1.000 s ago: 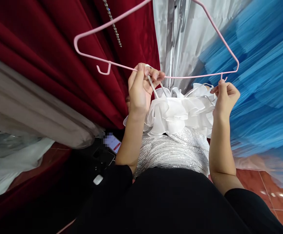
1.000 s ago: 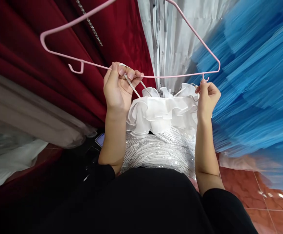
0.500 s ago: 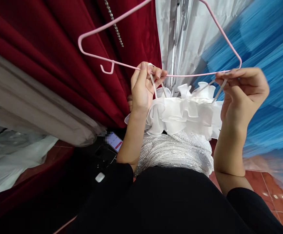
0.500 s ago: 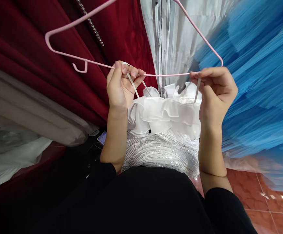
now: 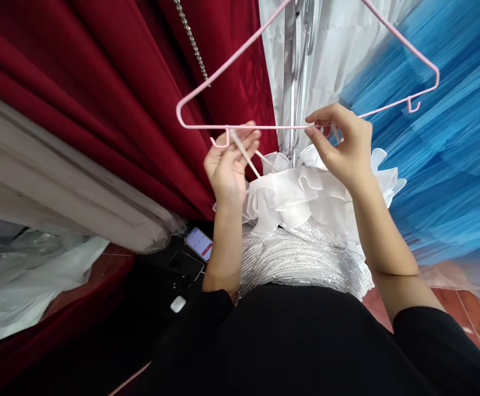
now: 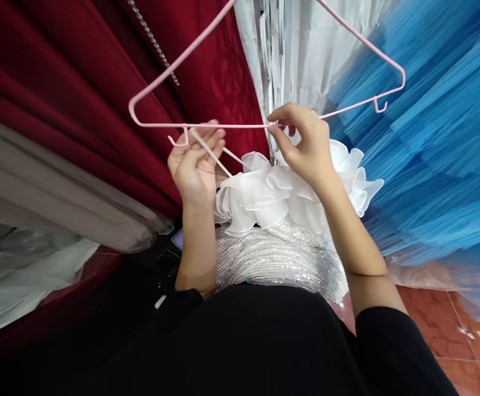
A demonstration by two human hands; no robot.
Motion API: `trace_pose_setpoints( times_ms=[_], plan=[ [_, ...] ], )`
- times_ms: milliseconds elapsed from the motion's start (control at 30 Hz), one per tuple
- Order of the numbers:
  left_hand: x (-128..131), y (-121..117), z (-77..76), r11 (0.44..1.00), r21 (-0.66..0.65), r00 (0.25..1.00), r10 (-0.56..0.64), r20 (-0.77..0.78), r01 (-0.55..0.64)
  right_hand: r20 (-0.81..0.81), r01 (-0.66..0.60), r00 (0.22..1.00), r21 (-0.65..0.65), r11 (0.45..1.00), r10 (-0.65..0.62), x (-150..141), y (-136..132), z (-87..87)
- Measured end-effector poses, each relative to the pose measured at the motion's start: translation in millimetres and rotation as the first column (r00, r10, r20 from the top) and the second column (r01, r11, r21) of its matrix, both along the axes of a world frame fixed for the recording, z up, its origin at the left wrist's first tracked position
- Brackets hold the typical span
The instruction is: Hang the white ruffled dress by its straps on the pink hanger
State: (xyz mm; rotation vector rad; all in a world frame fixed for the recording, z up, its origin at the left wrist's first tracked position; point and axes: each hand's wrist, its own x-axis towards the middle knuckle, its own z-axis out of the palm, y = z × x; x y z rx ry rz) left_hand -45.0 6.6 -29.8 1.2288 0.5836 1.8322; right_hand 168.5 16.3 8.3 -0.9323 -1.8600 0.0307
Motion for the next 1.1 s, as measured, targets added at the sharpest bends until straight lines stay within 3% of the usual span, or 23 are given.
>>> trace_pose_setpoints(
  times_ms=[100, 300, 400, 500, 767, 833, 933, 1033, 1100],
  plan=[
    [-21, -4, -10.5, 0.983, 0.018, 0.980, 0.181, 0.079, -0.183, 0.044, 0.026, 0.999, -0.009, 1.000, -0.025, 7, -3, 2.3],
    [-32, -16, 8.6, 0.983, 0.005, 0.982, 0.185, 0.024, -0.185, 0.077, 0.065, 0.995, 0.023, 0.998, -0.067, 0, -4, -1.3],
    [-32, -9, 14.9, 0.966, -0.028, 0.965, 0.256, -0.061, -0.258, 0.071, 0.065, 0.995, 0.024, 0.998, -0.067, -5, -5, -5.2],
    [-34, 4, 10.3, 0.933, -0.038, 0.916, 0.342, -0.210, -0.357, 0.078, 0.057, 0.995, 0.006, 0.998, -0.057, -8, -6, -8.0],
    [-31, 12, 5.2, 0.887, 0.198, 0.794, 0.462, -0.396, -0.417, -0.001, 0.028, 1.000, -0.054, 0.998, -0.029, -5, -3, -9.8],
    [-33, 9, 8.5, 0.851, 0.214, 0.752, 0.524, -0.399, -0.480, 0.001, 0.022, 1.000, -0.052, 0.998, -0.022, -9, -3, -11.0],
    [-27, 1, 16.2, 0.741, 0.269, 0.688, 0.672, -0.275, -0.616, -0.018, 0.023, 1.000, -0.052, 0.998, -0.024, -15, -6, -11.5],
    [-7, -12, 22.8, 0.613, 0.331, 0.587, 0.788, -0.189, -0.717, -0.068, 0.012, 0.998, -0.074, 0.997, -0.017, -17, -10, -8.7],
    [9, -22, 23.7, 0.560, 0.357, 0.523, 0.828, -0.202, -0.748, -0.099, -0.008, 0.995, -0.092, 0.996, -0.001, -16, -11, -6.1]
  ],
)
